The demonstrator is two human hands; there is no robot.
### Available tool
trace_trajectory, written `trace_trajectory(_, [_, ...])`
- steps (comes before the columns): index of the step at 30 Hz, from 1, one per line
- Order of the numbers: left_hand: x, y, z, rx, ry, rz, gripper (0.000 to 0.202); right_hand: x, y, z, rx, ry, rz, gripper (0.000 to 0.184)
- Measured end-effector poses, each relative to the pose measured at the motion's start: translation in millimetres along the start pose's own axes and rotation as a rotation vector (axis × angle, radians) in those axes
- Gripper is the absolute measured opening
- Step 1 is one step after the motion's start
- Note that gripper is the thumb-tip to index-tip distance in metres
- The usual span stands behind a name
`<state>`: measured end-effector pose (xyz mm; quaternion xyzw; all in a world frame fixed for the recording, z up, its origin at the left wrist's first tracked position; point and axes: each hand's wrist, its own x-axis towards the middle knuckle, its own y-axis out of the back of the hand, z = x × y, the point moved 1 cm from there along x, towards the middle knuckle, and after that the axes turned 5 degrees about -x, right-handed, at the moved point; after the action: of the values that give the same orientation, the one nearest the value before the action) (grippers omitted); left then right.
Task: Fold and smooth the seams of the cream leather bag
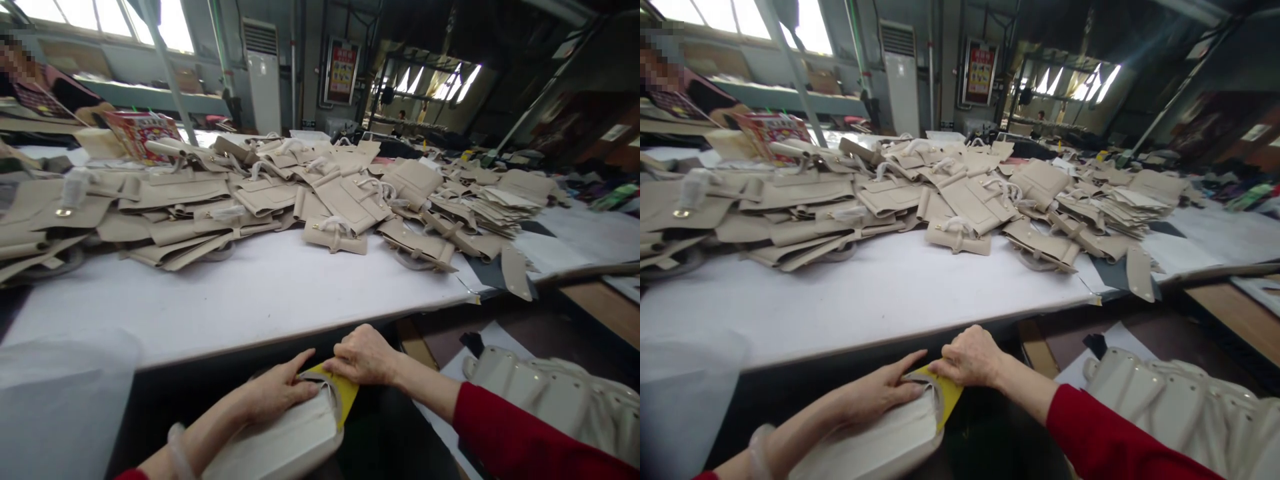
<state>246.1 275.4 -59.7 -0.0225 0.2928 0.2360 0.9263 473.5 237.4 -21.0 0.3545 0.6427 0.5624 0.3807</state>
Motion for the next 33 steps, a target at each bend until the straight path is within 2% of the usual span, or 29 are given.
trace_trajectory(3, [-4,0.0,9,0.060,-0.066,0.004,0.074,5,-1,3,-0.040,0.063,0.004,0.060])
trace_trajectory(7, [-11,-0.1,23,0.131,-0.187,-0.053,0.049,8,-4,4,-0.073,0.113,0.016,0.060])
trace_trajectory(9, [-13,-0.1,26,0.153,-0.208,-0.061,0.043,9,-4,3,-0.084,0.124,0.020,0.060])
trace_trajectory(21, [-16,-4.3,36,0.366,-0.202,-0.039,0.041,1,-12,-4,-0.119,0.074,-0.025,0.053])
trace_trajectory(33, [-15,-20.0,26,0.587,-0.240,0.123,0.034,-15,-14,-29,-0.112,-0.077,-0.093,0.052])
